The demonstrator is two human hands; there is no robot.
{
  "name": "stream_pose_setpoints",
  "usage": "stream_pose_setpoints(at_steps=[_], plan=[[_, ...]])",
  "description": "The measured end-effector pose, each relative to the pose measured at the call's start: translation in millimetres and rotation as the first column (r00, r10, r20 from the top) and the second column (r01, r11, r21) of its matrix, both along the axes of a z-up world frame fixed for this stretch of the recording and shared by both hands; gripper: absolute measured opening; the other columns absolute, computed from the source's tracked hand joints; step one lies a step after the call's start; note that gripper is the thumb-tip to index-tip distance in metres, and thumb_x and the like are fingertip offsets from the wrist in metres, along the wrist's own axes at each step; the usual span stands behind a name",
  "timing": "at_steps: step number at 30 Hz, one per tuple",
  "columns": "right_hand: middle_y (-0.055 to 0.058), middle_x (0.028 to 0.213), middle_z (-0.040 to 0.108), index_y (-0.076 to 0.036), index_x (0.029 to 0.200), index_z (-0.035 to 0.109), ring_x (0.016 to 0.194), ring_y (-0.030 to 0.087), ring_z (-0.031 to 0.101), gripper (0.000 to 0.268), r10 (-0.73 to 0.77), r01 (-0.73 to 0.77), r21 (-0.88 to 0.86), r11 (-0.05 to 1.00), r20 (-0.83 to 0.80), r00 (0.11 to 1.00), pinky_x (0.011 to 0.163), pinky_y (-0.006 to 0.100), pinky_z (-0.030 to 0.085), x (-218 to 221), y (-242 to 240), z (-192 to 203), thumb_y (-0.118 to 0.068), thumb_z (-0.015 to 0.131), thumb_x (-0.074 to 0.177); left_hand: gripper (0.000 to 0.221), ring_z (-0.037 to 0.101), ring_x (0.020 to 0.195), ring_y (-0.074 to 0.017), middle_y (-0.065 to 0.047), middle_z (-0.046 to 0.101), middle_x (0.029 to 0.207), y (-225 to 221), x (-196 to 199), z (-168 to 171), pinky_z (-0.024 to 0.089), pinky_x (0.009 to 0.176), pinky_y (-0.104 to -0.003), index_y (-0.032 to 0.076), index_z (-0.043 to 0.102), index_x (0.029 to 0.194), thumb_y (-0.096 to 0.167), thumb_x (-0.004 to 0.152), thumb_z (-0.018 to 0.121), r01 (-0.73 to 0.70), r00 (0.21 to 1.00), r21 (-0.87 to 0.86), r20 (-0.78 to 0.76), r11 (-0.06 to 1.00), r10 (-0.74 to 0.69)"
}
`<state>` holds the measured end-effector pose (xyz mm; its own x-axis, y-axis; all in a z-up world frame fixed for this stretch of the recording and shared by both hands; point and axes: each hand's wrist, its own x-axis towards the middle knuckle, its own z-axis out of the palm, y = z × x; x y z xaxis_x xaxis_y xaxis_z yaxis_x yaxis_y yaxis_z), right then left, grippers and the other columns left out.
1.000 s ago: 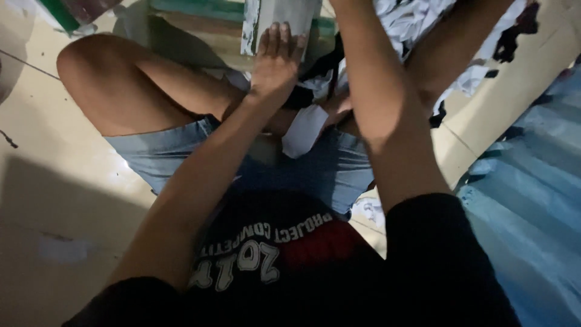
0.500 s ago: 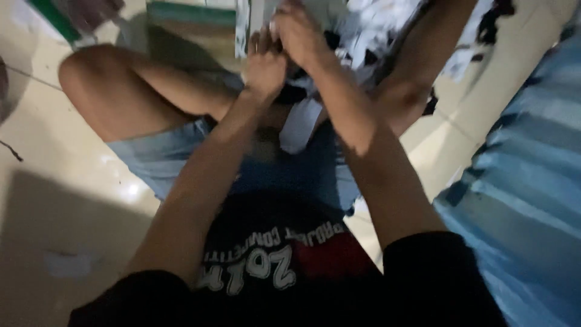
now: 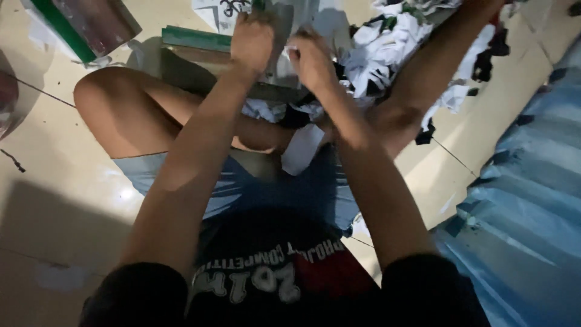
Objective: Cleaning ink from a screen printing squeegee using cloth scraps.
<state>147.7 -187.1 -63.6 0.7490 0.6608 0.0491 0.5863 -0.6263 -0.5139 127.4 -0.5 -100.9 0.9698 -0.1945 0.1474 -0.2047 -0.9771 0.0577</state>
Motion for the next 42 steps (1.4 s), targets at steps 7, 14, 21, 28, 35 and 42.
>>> stream_pose_setpoints(at_steps=[7,14,21,28,35,42], plan=[[0.018,0.091,0.051,-0.005,0.09,0.054,0.08,0.036,0.049,0.013,-0.384,0.363,0.15,0.92,0.145,0.912,0.069,0.048,0.04,-31.8,42.0,-13.4,-0.017,0.058,0.086,0.023,0.072,0.069,-0.0229,-0.004,0.074,0.071,-5.1,6.3,-26.6,0.047,0.089,-0.036,0.022,0.073,0.104,0.014,0.083,0.068,0.113,0.988,-0.034,0.112,0.993,-0.108],[0.008,0.075,0.061,-0.015,0.087,0.065,0.055,0.025,0.063,0.026,-0.541,0.756,-0.169,0.633,0.602,0.587,0.044,0.039,0.05,-36.4,46.2,-21.6,-0.039,0.056,0.094,0.024,0.068,0.067,-0.0209,-0.001,0.071,0.068,-12.2,5.4,-23.2,0.049,0.075,-0.039,0.024,0.073,0.076,0.019,0.097,0.062,-0.005,0.986,0.11,-0.163,0.994,0.023],[0.008,0.103,0.072,-0.019,0.106,0.071,0.097,0.034,0.068,0.022,-0.615,0.649,0.108,0.753,0.467,0.635,0.076,0.049,0.057,21.6,51.2,-79.4,-0.014,0.067,0.084,0.024,0.061,0.111,-0.0287,-0.013,0.071,0.112,-16.2,4.3,-71.5,0.032,0.101,-0.051,0.018,0.066,0.113,0.017,0.096,0.05,-0.11,0.993,0.276,0.064,0.955,0.096],[0.014,0.086,0.069,-0.01,0.094,0.067,0.087,0.048,0.06,0.015,-0.526,0.526,-0.145,0.838,0.043,0.849,0.069,0.066,0.044,-114.6,49.8,34.6,-0.021,0.063,0.085,0.02,0.075,0.096,-0.0248,-0.004,0.079,0.098,-11.2,14.1,7.5,0.034,0.106,-0.054,0.018,0.074,0.108,0.027,0.093,0.064,0.038,0.93,0.225,-0.363,0.974,0.048],[0.003,0.109,0.076,-0.013,0.11,0.076,0.099,0.017,0.069,0.02,-0.263,0.695,0.368,0.618,-0.736,0.623,0.087,0.03,0.053,-128.0,-15.1,0.9,-0.021,0.073,0.092,0.021,0.068,0.084,-0.0417,-0.017,0.073,0.095,13.2,-20.8,41.6,0.047,0.073,-0.053,0.012,0.073,0.111,0.016,0.1,0.056,-0.042,0.993,-0.353,-0.118,0.935,0.001],[0.014,0.127,0.063,-0.006,0.133,0.059,0.114,0.03,0.06,0.038,0.591,0.968,0.249,-0.001,-0.781,0.202,0.096,0.042,0.05,-101.9,-33.8,-71.8,-0.007,0.066,0.095,0.026,0.069,0.111,-0.0252,-0.012,0.074,0.122,-8.4,-75.9,105.3,0.053,0.094,-0.038,0.008,0.074,0.122,0.018,0.102,0.062,-0.251,0.944,-0.89,-0.312,0.38,-0.105]])
